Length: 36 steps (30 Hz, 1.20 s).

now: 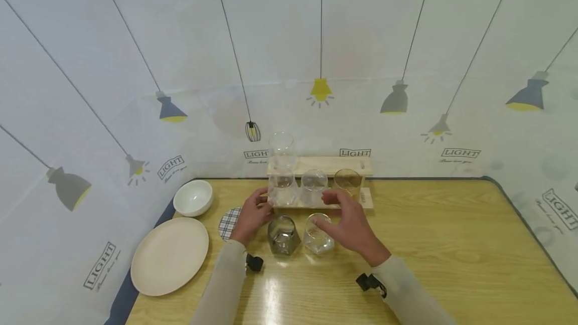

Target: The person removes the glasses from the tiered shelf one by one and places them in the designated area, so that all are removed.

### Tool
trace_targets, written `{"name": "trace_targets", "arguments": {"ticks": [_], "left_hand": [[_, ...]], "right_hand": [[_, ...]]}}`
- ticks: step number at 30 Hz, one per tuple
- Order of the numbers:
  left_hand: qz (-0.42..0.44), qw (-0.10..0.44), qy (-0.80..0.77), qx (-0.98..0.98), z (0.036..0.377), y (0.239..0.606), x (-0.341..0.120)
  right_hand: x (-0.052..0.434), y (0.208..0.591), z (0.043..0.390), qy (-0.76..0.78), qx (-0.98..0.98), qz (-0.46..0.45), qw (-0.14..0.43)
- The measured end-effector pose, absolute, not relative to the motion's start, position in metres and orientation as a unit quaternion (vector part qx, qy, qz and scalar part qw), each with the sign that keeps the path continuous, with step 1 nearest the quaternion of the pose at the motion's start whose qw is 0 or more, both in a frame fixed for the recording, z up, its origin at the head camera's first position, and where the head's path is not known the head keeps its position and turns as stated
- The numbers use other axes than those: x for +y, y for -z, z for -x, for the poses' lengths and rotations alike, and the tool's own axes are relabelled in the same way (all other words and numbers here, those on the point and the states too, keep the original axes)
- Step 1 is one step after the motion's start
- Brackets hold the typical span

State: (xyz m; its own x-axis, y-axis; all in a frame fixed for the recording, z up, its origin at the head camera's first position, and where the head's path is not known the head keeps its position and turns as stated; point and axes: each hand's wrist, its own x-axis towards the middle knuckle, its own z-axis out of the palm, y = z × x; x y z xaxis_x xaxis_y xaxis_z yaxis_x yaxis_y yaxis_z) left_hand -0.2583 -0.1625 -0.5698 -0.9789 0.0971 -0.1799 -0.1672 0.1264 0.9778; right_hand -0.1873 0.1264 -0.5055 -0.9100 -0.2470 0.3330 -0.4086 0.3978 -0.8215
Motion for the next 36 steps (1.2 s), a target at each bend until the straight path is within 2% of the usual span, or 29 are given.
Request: {"name": "trace_targets", "arguments": {"ticks": [7,18,29,36], "left_hand": [[0.031,0.097,-0.661,0.743,0.258,0.569,-0.160],[0.025,0.101,-0.658,0.746,0.261,0.573,-0.162],[0.033,0.100,-0.656,0.747,0.262,0.569,-0.162],[0.036,0.098,-0.655,0.749,0.262,0.569,-0.160]], "right_hand": [[0.120,0.480,0.202,-0.515,-0.825,-0.204,0.110],[0.095,0.453,0.247,-0.504,-0.823,-0.201,0.167],[0.066,0.449,0.310,-0.514,-0.833,-0.147,0.144],[0.057,0.451,0.331,-0.461,-0.871,-0.151,0.077]]}}
